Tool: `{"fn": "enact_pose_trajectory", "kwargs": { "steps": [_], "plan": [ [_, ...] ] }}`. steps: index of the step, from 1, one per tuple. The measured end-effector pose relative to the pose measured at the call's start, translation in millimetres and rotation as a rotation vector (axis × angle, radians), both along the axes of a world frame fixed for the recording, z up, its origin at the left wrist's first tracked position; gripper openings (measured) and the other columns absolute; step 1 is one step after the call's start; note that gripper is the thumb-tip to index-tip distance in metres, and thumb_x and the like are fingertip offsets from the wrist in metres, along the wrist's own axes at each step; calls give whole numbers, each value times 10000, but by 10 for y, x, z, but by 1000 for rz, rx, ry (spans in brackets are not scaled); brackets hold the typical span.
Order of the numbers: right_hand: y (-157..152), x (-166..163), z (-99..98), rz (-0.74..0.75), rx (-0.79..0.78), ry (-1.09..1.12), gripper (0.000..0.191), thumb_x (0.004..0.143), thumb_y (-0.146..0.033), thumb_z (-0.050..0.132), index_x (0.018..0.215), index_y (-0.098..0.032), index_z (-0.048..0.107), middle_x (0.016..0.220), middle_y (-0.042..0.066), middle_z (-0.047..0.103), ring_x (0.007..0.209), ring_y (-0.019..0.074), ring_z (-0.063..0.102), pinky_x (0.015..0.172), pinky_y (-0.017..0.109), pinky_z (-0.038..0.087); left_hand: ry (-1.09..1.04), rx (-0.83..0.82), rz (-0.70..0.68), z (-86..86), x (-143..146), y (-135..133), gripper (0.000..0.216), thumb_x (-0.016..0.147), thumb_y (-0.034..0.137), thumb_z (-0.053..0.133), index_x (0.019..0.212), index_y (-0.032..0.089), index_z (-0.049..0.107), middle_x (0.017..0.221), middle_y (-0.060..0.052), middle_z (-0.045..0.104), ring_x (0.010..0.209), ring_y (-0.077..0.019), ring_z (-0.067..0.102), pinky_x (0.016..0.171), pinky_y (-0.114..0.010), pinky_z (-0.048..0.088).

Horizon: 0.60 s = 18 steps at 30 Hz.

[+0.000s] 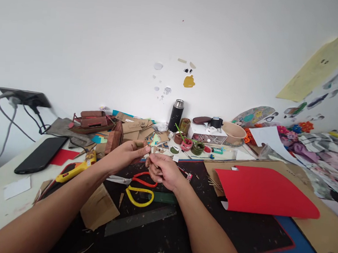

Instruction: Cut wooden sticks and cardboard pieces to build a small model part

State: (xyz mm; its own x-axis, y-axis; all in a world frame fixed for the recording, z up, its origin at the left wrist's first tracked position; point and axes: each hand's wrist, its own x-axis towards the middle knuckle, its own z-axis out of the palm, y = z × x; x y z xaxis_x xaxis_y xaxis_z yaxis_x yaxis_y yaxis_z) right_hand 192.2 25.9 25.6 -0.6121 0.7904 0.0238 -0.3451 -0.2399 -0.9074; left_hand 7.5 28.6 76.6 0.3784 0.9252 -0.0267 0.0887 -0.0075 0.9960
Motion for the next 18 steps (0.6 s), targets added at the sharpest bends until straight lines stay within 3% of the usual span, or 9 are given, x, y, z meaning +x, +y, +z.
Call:
{"fn": "enact_pose_trajectory", "kwargs": {
  "steps": [4, 10, 14, 18],
  "plan": [
    [-4, -29, -28, -24, -15, -32, 459, 888, -598, 750, 780, -166, 642, 456, -129, 313, 362, 52, 237, 363, 215, 180, 143, 107, 4, 54, 7, 4, 510, 759, 662, 800, 735, 195, 597, 660, 42, 517, 594, -116, 415, 536, -242, 324],
    [43, -22, -45, -178, -47, -105, 532, 799, -679, 795, 782, -189, 588, 513, -102, 429, 381, 58, 343, 367, 216, 189, 351, 245, 224, 17, -83, 67, 552, 805, 730, 674, 676, 218, 512, 595, 65, 408, 567, -123, 364, 536, -251, 302],
    [71, -5, -49, -236, -16, -109, 557, 766, -672, 827, 738, -211, 516, 517, -106, 433, 370, 55, 359, 368, 210, 198, 373, 271, 309, -5, -138, 97, 548, 803, 726, 660, 680, 210, 523, 614, 51, 468, 594, -131, 410, 566, -250, 341],
    [81, -2, -47, -227, 9, -101, 515, 815, -673, 783, 804, -187, 612, 527, -100, 446, 364, 53, 352, 361, 213, 187, 275, 236, 429, -72, -169, 145, 548, 774, 727, 697, 720, 208, 528, 643, 43, 512, 600, -136, 447, 573, -253, 370]
  ]
}}
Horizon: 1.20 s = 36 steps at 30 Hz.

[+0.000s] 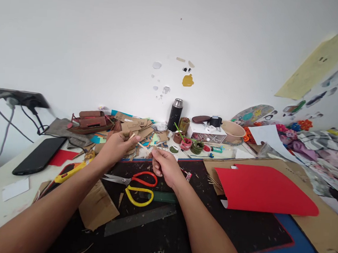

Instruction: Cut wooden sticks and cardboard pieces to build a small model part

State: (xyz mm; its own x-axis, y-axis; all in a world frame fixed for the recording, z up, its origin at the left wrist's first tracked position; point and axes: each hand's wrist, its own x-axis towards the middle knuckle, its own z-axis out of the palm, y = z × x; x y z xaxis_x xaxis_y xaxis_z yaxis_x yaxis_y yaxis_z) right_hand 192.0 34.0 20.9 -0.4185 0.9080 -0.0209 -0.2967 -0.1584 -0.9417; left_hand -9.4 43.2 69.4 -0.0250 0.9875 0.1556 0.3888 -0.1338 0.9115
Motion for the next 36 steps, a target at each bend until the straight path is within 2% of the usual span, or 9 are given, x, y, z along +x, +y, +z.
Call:
{"fn": "enact_pose_trajectory", "kwargs": {
  "steps": [5, 13, 15, 18, 22, 26, 30, 33, 36],
  "plan": [
    [-5, -4, -15, 0, 12, -20, 506, 791, -655, 809, 805, -196, 595, 533, -97, 471, 372, 54, 361, 361, 206, 192, -3, 25, 6, -78, 12, 34, 543, 776, 721, 704, 724, 205, 544, 634, 45, 488, 593, -137, 443, 563, -255, 361],
    [39, 30, -32, -114, 18, -91, 482, 799, -621, 784, 755, -211, 533, 564, -87, 494, 381, 56, 388, 353, 200, 224, 140, -11, -136, 1, 5, 10, 558, 811, 751, 631, 688, 213, 543, 618, 41, 493, 587, -142, 439, 544, -255, 349],
    [60, 39, -40, -175, 45, -128, 459, 807, -605, 770, 749, -213, 540, 557, -86, 494, 380, 61, 391, 352, 206, 234, 250, -43, -211, 6, -35, 39, 554, 795, 750, 632, 671, 215, 557, 617, 32, 520, 596, -157, 477, 554, -264, 365],
    [77, 47, -39, -229, 106, -185, 412, 828, -576, 744, 758, -210, 568, 544, -83, 498, 382, 68, 404, 363, 212, 256, 444, -67, -259, -25, -99, 101, 471, 810, 676, 634, 717, 214, 647, 680, -13, 656, 666, -209, 594, 610, -287, 422],
    [75, 61, -6, -265, 156, -188, 378, 858, -554, 711, 762, -212, 579, 523, -86, 479, 385, 74, 402, 376, 216, 270, 817, -52, -227, -126, -132, 142, 306, 883, 494, 610, 898, 231, 766, 907, -81, 806, 851, -283, 728, 721, -313, 480],
    [80, 81, 11, -301, 146, -154, 393, 848, -558, 723, 747, -224, 544, 527, -87, 473, 382, 75, 397, 365, 215, 243, 1111, -65, -284, -239, -58, 104, 343, 960, 420, 544, 1104, 232, 792, 1023, -134, 827, 946, -341, 767, 765, -360, 512],
    [75, 65, -7, -272, 156, -165, 403, 855, -575, 724, 752, -224, 556, 530, -82, 478, 383, 81, 397, 367, 218, 266, 1151, -76, -325, -311, 34, 54, 354, 974, 414, 548, 1083, 192, 803, 988, -187, 820, 952, -376, 772, 773, -389, 528],
    [59, 38, -23, -239, 172, -186, 417, 861, -597, 724, 762, -222, 571, 535, -78, 483, 390, 85, 404, 375, 220, 289, 1150, -87, -357, -339, 54, 41, 325, 963, 416, 570, 1051, 212, 806, 960, -165, 822, 943, -359, 775, 776, -375, 535],
    [46, 23, -35, -218, 191, -226, 442, 865, -628, 724, 769, -221, 580, 529, -73, 487, 395, 91, 416, 387, 222, 298, 1045, -85, -363, -335, 30, 62, 366, 941, 449, 577, 1142, 224, 784, 994, -139, 826, 941, -336, 770, 800, -368, 546]
  ]
}}
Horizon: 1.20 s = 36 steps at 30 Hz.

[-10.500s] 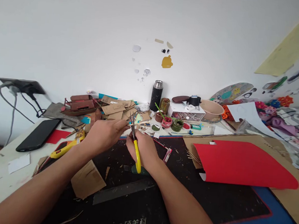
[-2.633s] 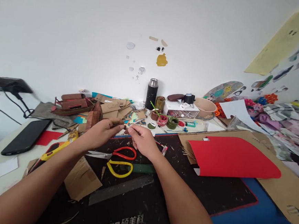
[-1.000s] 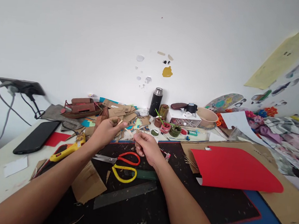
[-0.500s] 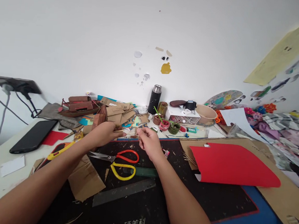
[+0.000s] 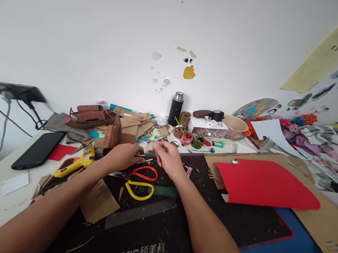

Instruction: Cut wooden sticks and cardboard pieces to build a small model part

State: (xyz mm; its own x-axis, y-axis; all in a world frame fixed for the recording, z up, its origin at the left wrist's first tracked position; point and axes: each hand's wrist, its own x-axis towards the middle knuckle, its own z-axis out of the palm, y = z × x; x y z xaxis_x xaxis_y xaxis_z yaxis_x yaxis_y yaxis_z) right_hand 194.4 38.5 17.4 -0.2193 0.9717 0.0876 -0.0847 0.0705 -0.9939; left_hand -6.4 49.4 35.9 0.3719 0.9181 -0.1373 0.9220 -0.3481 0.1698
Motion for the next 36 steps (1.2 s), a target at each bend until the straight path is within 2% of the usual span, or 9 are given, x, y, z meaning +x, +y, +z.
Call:
{"fn": "enact_pose_trajectory", "kwargs": {
  "steps": [2, 5, 9, 12, 14, 17, 24, 31, 36],
  "plan": [
    [-4, -2, -6, 6, 6, -21, 457, 866, -650, 721, 775, -222, 588, 527, -70, 486, 399, 94, 418, 395, 224, 299, -219, 17, 15, 35, -35, 29, 419, 938, 450, 539, 1201, 209, 759, 1095, -134, 817, 1005, -315, 753, 884, -369, 546],
    [-7, 0, -6, 11, 8, -30, 472, 869, -672, 713, 776, -226, 588, 529, -66, 484, 405, 99, 420, 405, 229, 305, -588, -2, 32, 139, -97, 62, 435, 912, 463, 518, 1135, 183, 765, 1122, -115, 799, 1057, -295, 720, 946, -368, 543],
    [-17, 2, 21, 10, 10, -42, 467, 879, -676, 698, 798, -227, 600, 539, -62, 483, 412, 106, 424, 413, 239, 309, -859, -181, 67, 289, -121, 22, 420, 845, 513, 622, 1042, 168, 755, 895, -67, 772, 787, -222, 700, 728, -330, 567],
    [-25, -2, 43, 14, 13, -32, 469, 876, -684, 696, 819, -227, 608, 537, -66, 476, 410, 106, 414, 409, 242, 305, -958, -303, 62, 353, -76, -48, 540, 854, 501, 662, 1252, 136, 688, 798, -48, 759, 636, -185, 673, 630, -314, 554],
    [-28, -8, 50, 15, 7, -23, 464, 877, -680, 699, 835, -227, 609, 535, -69, 476, 404, 104, 408, 402, 240, 300, -959, -361, 61, 377, -35, -91, 657, 871, 483, 662, 1417, 125, 586, 702, -15, 739, 569, -185, 667, 583, -307, 549],
    [-29, -18, 49, 21, -3, 2, 451, 880, -666, 706, 856, -227, 606, 539, -73, 484, 395, 100, 407, 390, 237, 296, -888, -378, 70, 398, 14, -138, 704, 861, 471, 667, 1466, 132, 543, 602, 32, 690, 497, -183, 643, 506, -283, 519],
    [-24, -13, 57, 4, 0, 37, 428, 854, -629, 743, 867, -218, 624, 548, -81, 484, 397, 94, 419, 390, 233, 300, -889, -359, 79, 410, 12, -150, 649, 870, 563, 660, 1369, 150, 604, 554, 40, 662, 474, -192, 631, 465, -278, 504],
    [-3, 1, 44, -47, -13, 120, 349, 852, -541, 739, 850, -213, 621, 519, -97, 461, 388, 78, 384, 388, 221, 277, -926, -77, 169, 463, -199, -26, 567, 929, 704, 554, 909, 159, 710, 659, -54, 711, 532, -172, 617, 547, -284, 512],
    [-5, -8, 22, -46, -9, 90, 346, 852, -545, 735, 855, -213, 638, 538, -89, 473, 395, 82, 399, 384, 220, 282, -719, -53, 76, 507, -147, -93, 535, 913, 677, 560, 993, 187, 760, 811, -66, 775, 666, -207, 666, 631, -292, 508]
  ]
}}
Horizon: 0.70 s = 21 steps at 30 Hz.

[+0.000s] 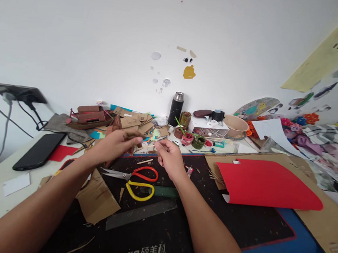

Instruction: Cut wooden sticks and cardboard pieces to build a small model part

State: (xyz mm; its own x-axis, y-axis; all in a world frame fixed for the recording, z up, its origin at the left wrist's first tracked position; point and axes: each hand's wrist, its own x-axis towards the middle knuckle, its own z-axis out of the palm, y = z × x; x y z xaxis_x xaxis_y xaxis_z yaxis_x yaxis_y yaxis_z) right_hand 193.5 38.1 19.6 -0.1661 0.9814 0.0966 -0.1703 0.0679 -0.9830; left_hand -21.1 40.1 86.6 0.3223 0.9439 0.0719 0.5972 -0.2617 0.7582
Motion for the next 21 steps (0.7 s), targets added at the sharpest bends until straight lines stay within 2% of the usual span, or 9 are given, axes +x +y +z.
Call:
{"fn": "enact_pose_trajectory", "kwargs": {
  "steps": [3, 7, 9, 12, 15, 18, 21],
  "plan": [
    [0, -5, -8, -3, 12, -14, 353, 857, -556, 730, 871, -213, 646, 555, -85, 480, 399, 85, 407, 389, 224, 296, 160, 41, -72, -16, 86, -45, 474, 912, 601, 566, 1076, 212, 782, 997, -75, 813, 846, -247, 712, 754, -308, 511],
    [3, -6, -21, 8, 19, -41, 348, 873, -559, 712, 894, -218, 646, 582, -78, 493, 399, 94, 405, 394, 238, 300, 267, 98, -93, -58, 126, -47, 447, 960, 523, 475, 1012, 209, 789, 937, -79, 810, 865, -263, 713, 800, -322, 492],
    [-2, -3, -31, 5, 49, -108, 320, 909, -543, 678, 913, -223, 661, 600, -64, 518, 425, 112, 432, 423, 249, 324, 292, 148, -76, -79, 119, -38, 431, 971, 498, 466, 1007, 218, 792, 987, -86, 818, 910, -272, 720, 838, -327, 498],
    [-29, 4, -40, -45, 192, -328, 226, 973, -442, 629, 959, -234, 715, 691, -21, 624, 578, 159, 559, 562, 268, 416, 391, 218, -50, -112, 115, -35, 411, 986, 455, 455, 1047, 234, 796, 1079, -99, 823, 973, -281, 732, 865, -329, 511],
    [-75, 9, -26, -75, 361, -626, 163, 1004, -337, 622, 1038, -247, 754, 820, 18, 729, 746, 204, 649, 708, 294, 447, 532, 238, -51, -135, 136, -46, 401, 1008, 392, 425, 1100, 236, 783, 1077, -112, 821, 983, -286, 747, 847, -330, 523],
    [-108, 9, -2, -81, 443, -809, 165, 1029, -292, 607, 1065, -249, 762, 902, 47, 780, 822, 230, 690, 739, 303, 434, 649, 230, -72, -130, 167, -64, 407, 1039, 365, 390, 1154, 222, 754, 1095, -130, 815, 985, -301, 759, 809, -337, 528],
    [-112, 7, 5, -99, 458, -880, 164, 1040, -287, 609, 1065, -244, 766, 919, 57, 796, 832, 238, 701, 735, 308, 424, 732, 228, -102, -113, 192, -81, 393, 1061, 351, 372, 1185, 212, 719, 1092, -138, 809, 949, -291, 769, 770, -323, 523]
  ]
}}
